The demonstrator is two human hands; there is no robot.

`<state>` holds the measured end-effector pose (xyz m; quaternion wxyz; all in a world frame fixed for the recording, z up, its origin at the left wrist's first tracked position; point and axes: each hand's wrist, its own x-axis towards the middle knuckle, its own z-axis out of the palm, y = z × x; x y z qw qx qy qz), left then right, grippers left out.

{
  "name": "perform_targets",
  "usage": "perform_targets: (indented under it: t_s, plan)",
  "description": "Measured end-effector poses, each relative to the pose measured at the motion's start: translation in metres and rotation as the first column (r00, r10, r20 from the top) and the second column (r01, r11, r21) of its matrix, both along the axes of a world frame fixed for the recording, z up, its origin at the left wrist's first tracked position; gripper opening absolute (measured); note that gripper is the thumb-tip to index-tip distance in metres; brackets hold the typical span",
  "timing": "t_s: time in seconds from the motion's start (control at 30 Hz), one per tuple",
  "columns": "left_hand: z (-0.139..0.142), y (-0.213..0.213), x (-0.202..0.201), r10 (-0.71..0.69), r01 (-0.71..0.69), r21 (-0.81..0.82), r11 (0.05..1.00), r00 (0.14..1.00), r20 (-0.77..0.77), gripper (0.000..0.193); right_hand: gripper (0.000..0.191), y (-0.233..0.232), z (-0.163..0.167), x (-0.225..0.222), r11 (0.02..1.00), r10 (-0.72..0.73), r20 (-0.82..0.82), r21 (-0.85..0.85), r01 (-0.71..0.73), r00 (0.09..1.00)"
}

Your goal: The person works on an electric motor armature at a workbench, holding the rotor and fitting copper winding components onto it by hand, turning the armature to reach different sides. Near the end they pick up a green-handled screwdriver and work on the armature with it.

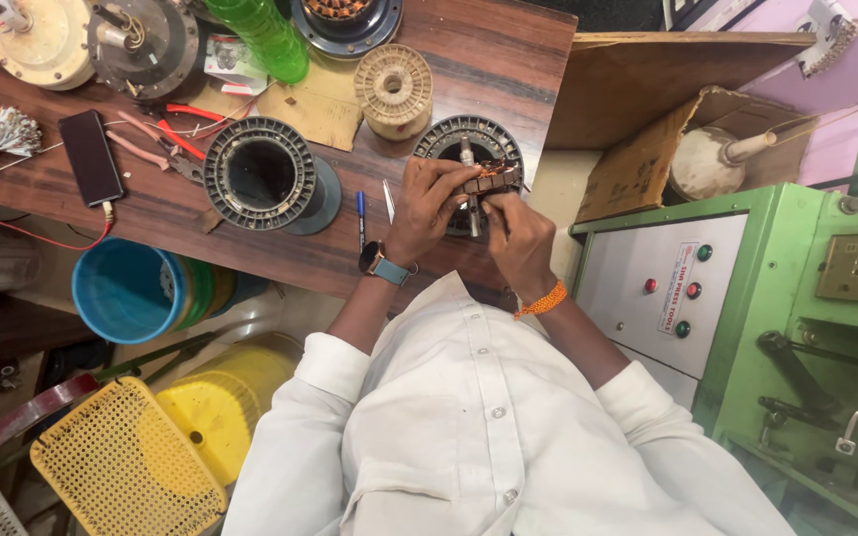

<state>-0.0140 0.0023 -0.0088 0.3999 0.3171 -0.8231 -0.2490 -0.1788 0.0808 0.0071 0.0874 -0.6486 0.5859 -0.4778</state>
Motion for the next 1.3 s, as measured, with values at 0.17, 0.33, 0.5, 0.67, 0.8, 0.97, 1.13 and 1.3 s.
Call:
perform_targets:
  t_s: [0.17, 0.33, 0.5, 0.67, 0.8, 0.97, 1.13, 1.3]
  plan:
    - [-0.001, 0.009, 0.004, 0.050, -0.027, -0.401, 0.915, 0.998, 0.048, 0.032, 0.007, 0.008, -0.007, -0.002, 0.992, 0.069, 0.057, 0.106, -0.075, 0.996]
    - [0.005, 0.009, 0.005, 0.028, -0.043, -0.425, 0.904, 0.999, -0.042, 0.033, 0.006, 0.020, 0.020, -0.008, 0.966, 0.141, 0.078, 0.209, -0.154, 0.987]
    - [0.007, 0.013, 0.008, 0.088, -0.114, -0.256, 0.960, 0.990, -0.114, 0.015, 0.008, 0.018, 0.050, -0.013, 0.954, 0.167, 0.001, 0.251, -0.162, 0.986]
    - [0.008, 0.024, 0.013, 0.173, -0.194, -0.126, 0.973, 0.972, -0.156, 0.016, 0.008, -0.010, 0.055, -0.008, 0.967, 0.182, -0.020, 0.184, -0.175, 0.983]
    - [0.008, 0.025, 0.008, 0.211, -0.235, -0.105, 0.966, 0.956, -0.203, 0.016, 0.009, -0.037, 0.057, -0.008, 0.964, 0.182, 0.021, 0.195, -0.183, 0.983]
    - [0.004, 0.034, 0.006, 0.245, -0.268, -0.090, 0.959, 0.948, -0.202, 0.015, 0.010, -0.056, 0.059, -0.007, 0.939, 0.242, 0.033, 0.243, -0.242, 0.970]
    - [0.003, 0.039, 0.010, 0.228, -0.246, -0.091, 0.965, 0.958, -0.173, 0.015, 0.012, -0.065, 0.053, -0.001, 0.915, 0.264, -0.023, 0.322, -0.242, 0.964]
    - [0.006, 0.039, 0.009, 0.238, -0.253, -0.119, 0.960, 0.963, -0.127, 0.018, 0.013, -0.069, 0.048, -0.016, 0.908, 0.202, 0.048, 0.365, -0.205, 0.978]
